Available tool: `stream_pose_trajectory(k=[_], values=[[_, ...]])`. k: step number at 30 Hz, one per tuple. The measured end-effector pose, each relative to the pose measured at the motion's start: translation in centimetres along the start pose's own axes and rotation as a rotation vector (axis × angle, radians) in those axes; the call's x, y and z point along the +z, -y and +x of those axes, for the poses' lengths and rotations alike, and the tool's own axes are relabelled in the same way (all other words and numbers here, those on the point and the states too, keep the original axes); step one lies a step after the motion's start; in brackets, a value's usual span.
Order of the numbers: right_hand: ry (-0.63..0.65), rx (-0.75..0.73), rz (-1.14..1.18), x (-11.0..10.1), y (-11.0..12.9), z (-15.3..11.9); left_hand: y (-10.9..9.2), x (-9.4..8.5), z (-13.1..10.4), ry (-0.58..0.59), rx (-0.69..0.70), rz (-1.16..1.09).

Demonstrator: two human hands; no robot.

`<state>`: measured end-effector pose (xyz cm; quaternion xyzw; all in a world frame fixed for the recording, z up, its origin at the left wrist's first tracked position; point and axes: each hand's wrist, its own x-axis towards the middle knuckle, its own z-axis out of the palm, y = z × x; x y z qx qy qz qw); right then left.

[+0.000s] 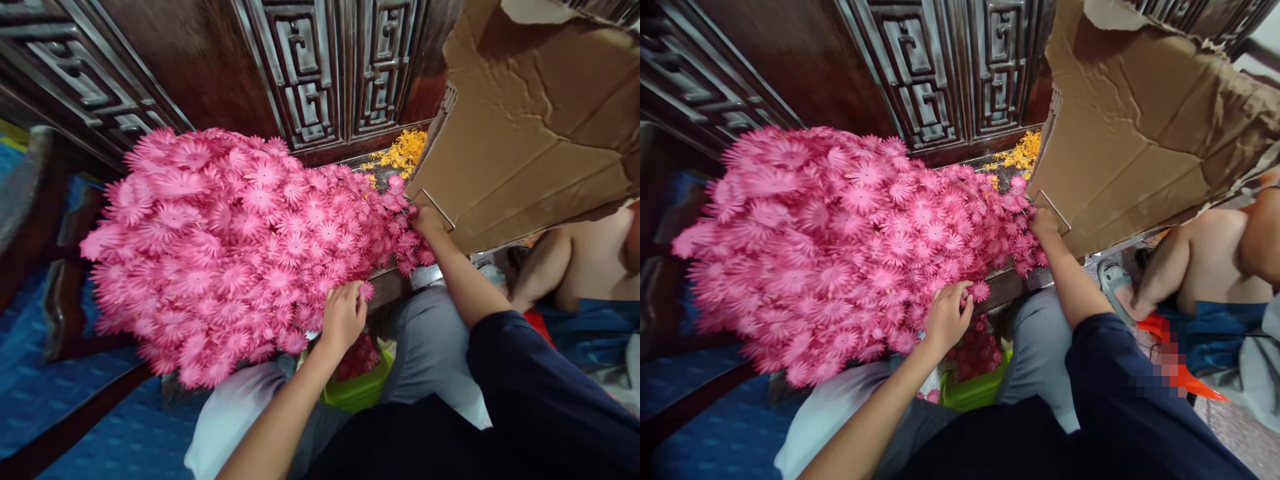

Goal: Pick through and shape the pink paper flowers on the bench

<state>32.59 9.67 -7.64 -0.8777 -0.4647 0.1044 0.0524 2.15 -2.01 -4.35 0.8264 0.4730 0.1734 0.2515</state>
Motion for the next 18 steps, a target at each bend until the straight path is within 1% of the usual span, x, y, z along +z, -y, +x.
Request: stream_pose_trajectory(k=[2,6,9,11,13,15,17,18], values=[[-0.036,0.031,-0.089,0.5,0.7,0.0,-0.1,0.1,-0.1,0.018,0.016,0.007],[-0.048,0.053,-0.150,0.6,1.9,-0.1,0.1,-0.1,-0.1,0.010,0.002,0.020],[-0.060,0.068,-0.167,-0.4,2.3,-0.4,0.4,-0.6,0.2,-0.032,-0.009,0.022],[-0.108,0.066,-0.145,-1.6,2.5,-0.9,0.5,-0.8,0.4,-0.051,-0.016,0.014],[-0.207,0.012,-0.057,-3.2,2.8,-2.0,0.4,-1.1,0.7,-0.063,-0.027,0.001],[-0.303,-0.120,0.132,-4.8,3.5,-3.9,0.4,-1.3,1.0,-0.080,-0.037,-0.013],[-0.323,-0.282,0.418,-6.1,4.9,-6.5,0.5,-1.7,1.2,-0.121,-0.037,-0.026],[-0.292,-0.362,0.549,-6.5,5.8,-8.1,0.6,-1.9,1.3,-0.151,-0.030,-0.032]])
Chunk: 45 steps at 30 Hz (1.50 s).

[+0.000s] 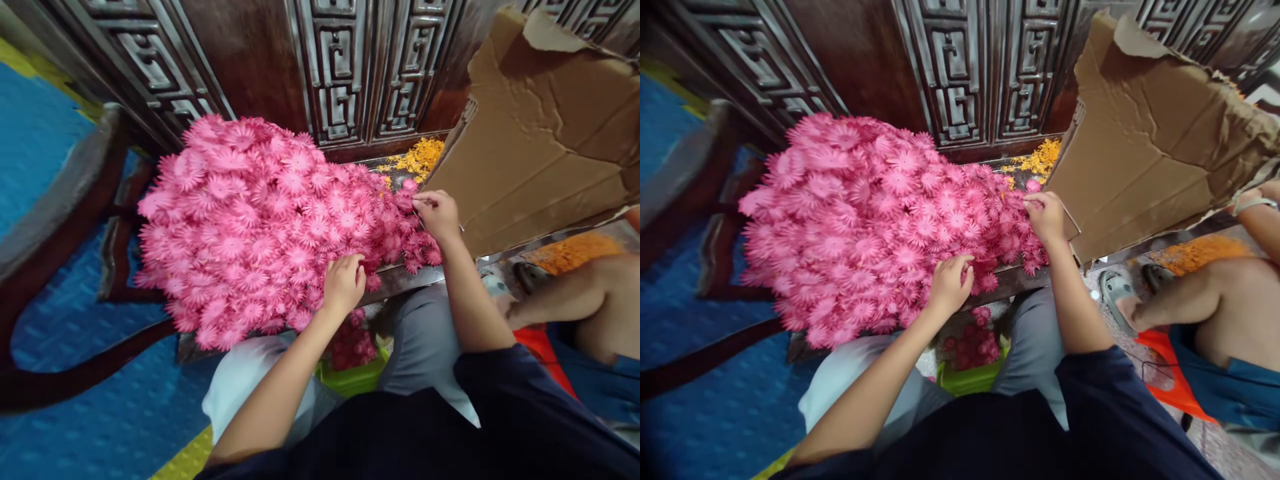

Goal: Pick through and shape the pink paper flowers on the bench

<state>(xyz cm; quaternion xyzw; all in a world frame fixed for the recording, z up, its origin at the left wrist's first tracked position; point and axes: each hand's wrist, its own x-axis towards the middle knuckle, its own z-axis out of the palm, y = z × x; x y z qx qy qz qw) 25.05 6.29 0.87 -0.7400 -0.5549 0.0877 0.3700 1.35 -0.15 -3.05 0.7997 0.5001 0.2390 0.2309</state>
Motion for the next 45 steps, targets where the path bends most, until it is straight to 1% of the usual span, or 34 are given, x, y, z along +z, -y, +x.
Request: stream_pose_trajectory(k=[2,3,5,7,8,9,12,15,17,21,24,25,27,30,33,38,40,43,45], values=[[0.076,-0.109,0.233,0.2,3.1,-2.1,0.3,-0.7,0.1,-0.089,0.016,-0.017],[0.138,-0.152,0.321,0.5,4.4,-3.2,0.5,-1.1,0.0,-0.161,0.021,-0.025],[0.246,-0.236,0.446,1.3,6.6,-5.0,0.9,-2.1,-0.1,-0.361,0.031,-0.040],[0.315,-0.316,0.499,2.1,8.0,-6.1,1.3,-3.1,-0.3,-0.558,0.052,-0.037],[0.327,-0.341,0.512,2.4,8.3,-6.4,1.5,-3.6,-0.4,-0.618,0.062,-0.028],[0.329,-0.352,0.522,2.7,8.5,-6.5,1.6,-4.0,-0.5,-0.648,0.065,-0.018],[0.360,-0.338,0.574,3.4,8.4,-6.7,1.7,-4.6,-0.8,-0.641,0.024,-0.065],[0.457,-0.335,0.628,3.5,8.3,-6.9,1.5,-4.4,-1.0,-0.601,-0.002,-0.294],[0.478,-0.355,0.652,3.4,8.3,-7.2,1.1,-4.1,-0.9,-0.551,-0.032,-0.461],[0.439,-0.402,0.637,2.9,8.0,-8.0,0.3,-3.5,-0.6,-0.491,-0.173,-0.669],[0.367,-0.427,0.555,2.4,7.4,-8.3,-0.1,-3.3,-0.2,-0.472,-0.232,-0.729],[0.335,-0.441,0.530,2.2,7.1,-8.4,-0.1,-3.4,-0.1,-0.478,-0.238,-0.718],[0.275,-0.481,0.495,1.9,6.7,-8.5,0.0,-3.5,0.0,-0.543,-0.220,-0.652],[0.222,-0.535,0.446,1.6,6.5,-8.9,0.1,-3.8,-0.2,-0.666,-0.103,-0.478],[0.178,-0.580,0.397,1.7,6.6,-9.4,0.1,-3.9,-0.5,-0.714,-0.003,-0.314],[0.045,-0.666,0.364,1.9,7.0,-9.7,0.4,-3.9,-1.0,-0.770,0.068,-0.117],[0.033,-0.664,0.348,2.1,7.1,-9.6,0.5,-4.0,-1.2,-0.741,0.100,-0.067],[0.072,-0.647,0.361,2.4,7.1,-9.5,0.4,-4.0,-1.3,-0.597,0.211,-0.014],[0.083,-0.624,0.392,2.6,7.1,-9.4,0.2,-3.6,-1.4,-0.502,0.263,0.028]])
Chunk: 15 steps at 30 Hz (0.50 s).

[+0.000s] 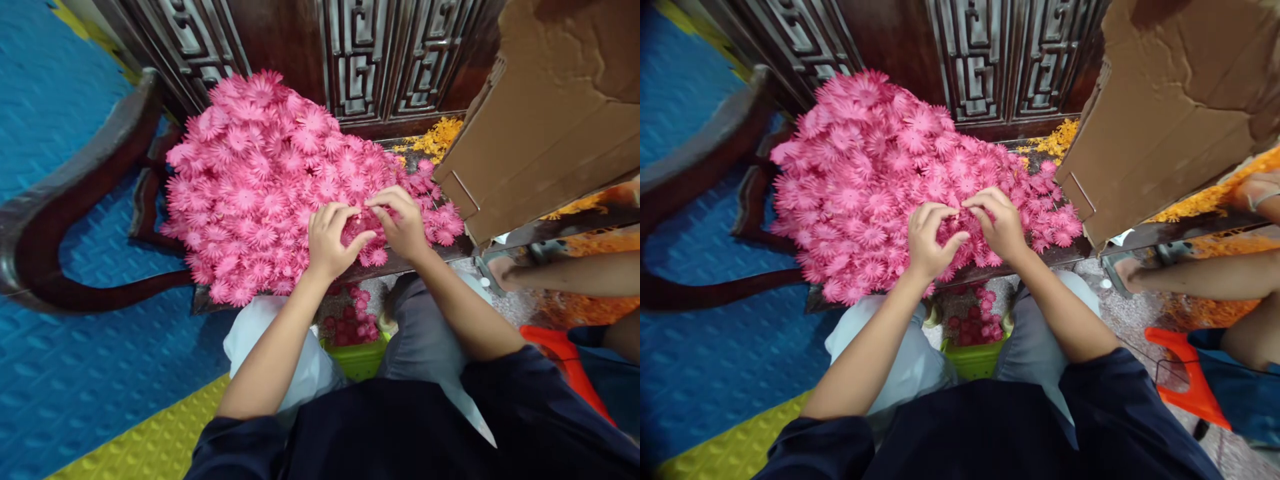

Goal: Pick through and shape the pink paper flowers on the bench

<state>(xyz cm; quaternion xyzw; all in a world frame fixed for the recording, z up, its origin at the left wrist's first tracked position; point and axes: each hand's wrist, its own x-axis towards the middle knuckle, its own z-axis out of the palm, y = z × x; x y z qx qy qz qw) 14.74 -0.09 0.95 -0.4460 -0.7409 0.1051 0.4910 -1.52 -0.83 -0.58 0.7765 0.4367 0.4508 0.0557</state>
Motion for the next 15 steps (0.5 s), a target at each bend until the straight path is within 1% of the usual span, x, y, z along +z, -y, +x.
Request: stream_pose_trajectory(k=[2,6,9,12,15], values=[[0.002,0.029,0.033,0.0,-0.1,0.1,-0.2,0.5,-0.2,0.031,-0.004,0.028],[0.099,0.078,0.109,-0.6,0.1,0.2,-0.3,1.1,-0.4,-0.011,-0.070,0.019],[0.153,0.116,0.183,-1.0,0.3,0.2,-0.1,1.0,-0.5,-0.019,-0.075,0.001],[0.227,0.227,0.252,-1.2,0.1,0.2,-0.2,1.3,-0.4,-0.005,-0.092,0.019],[0.262,0.333,0.250,-1.4,-0.6,0.6,-0.9,2.0,-0.3,0.014,-0.156,0.010]])
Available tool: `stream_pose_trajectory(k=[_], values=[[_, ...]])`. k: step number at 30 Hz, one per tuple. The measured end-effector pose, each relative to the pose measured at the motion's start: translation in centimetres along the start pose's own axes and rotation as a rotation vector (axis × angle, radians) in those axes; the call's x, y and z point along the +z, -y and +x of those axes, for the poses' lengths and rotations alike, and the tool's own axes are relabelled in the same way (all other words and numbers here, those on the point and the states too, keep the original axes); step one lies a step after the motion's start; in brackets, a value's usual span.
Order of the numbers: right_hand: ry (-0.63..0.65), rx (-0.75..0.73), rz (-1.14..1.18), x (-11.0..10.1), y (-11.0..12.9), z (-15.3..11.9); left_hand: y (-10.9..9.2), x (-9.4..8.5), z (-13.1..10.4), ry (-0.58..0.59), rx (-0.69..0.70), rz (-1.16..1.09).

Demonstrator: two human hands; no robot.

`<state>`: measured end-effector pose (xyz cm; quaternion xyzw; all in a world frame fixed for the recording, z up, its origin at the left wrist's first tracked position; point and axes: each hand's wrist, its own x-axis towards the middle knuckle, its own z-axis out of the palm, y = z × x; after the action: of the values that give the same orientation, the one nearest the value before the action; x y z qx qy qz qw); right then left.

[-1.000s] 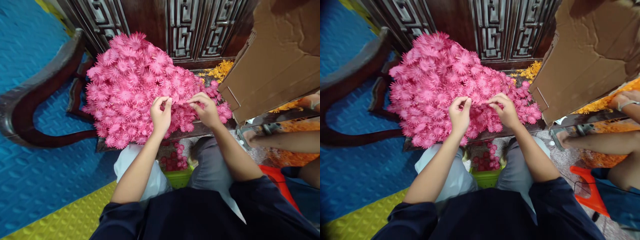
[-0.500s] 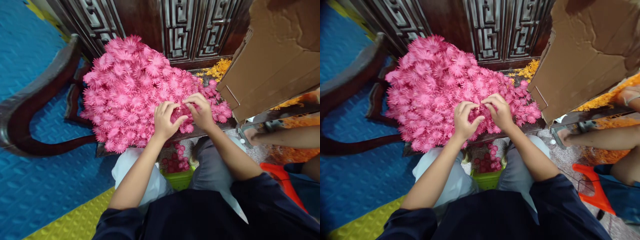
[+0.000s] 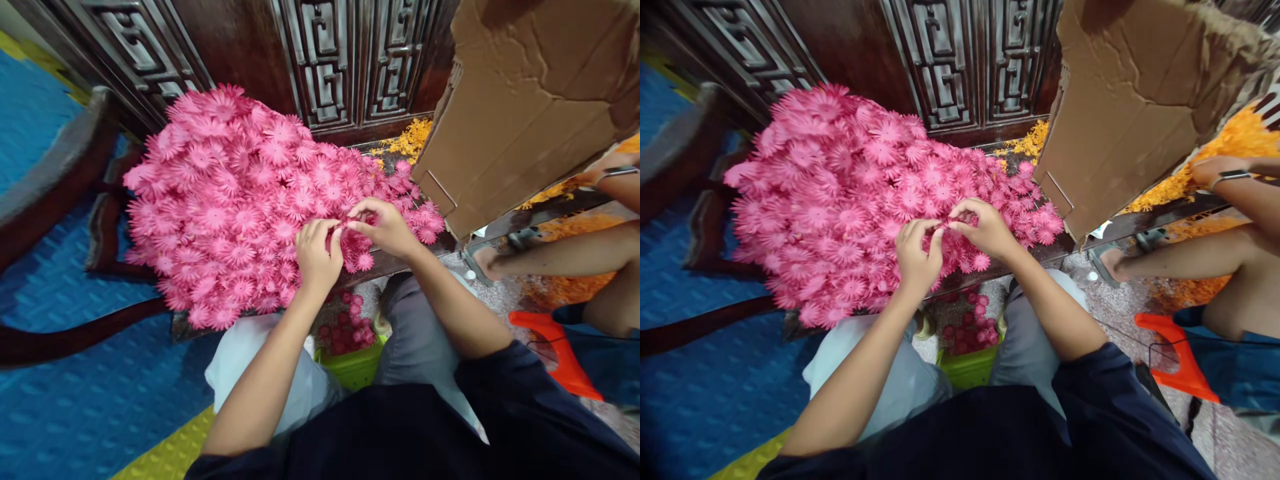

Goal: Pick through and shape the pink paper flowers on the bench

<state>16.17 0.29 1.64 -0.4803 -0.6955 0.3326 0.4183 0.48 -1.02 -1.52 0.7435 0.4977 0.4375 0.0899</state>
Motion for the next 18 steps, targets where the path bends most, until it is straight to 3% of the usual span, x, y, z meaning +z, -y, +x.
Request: stream_pose_trajectory(k=[3,5,9,13,15,18], values=[[0.044,0.068,-0.041,-1.2,-0.9,0.5,-0.9,0.6,-0.1,0.010,-0.082,-0.038],[-0.029,0.095,-0.136,-2.8,-1.9,0.7,-1.3,0.7,-0.3,0.005,-0.115,-0.054],[-0.422,0.185,-0.315,-7.3,-5.6,0.8,-0.9,1.1,-0.9,0.060,-0.153,-0.073],[-0.840,0.286,-0.328,-11.3,-10.0,1.2,0.3,2.5,-1.5,0.141,-0.155,0.001],[-0.896,0.268,-0.398,-12.2,-11.5,1.6,0.8,3.3,-2.1,0.205,-0.090,0.050],[-0.794,0.351,-0.577,-12.0,-13.1,2.1,1.3,4.0,-3.2,0.358,0.063,0.096]])
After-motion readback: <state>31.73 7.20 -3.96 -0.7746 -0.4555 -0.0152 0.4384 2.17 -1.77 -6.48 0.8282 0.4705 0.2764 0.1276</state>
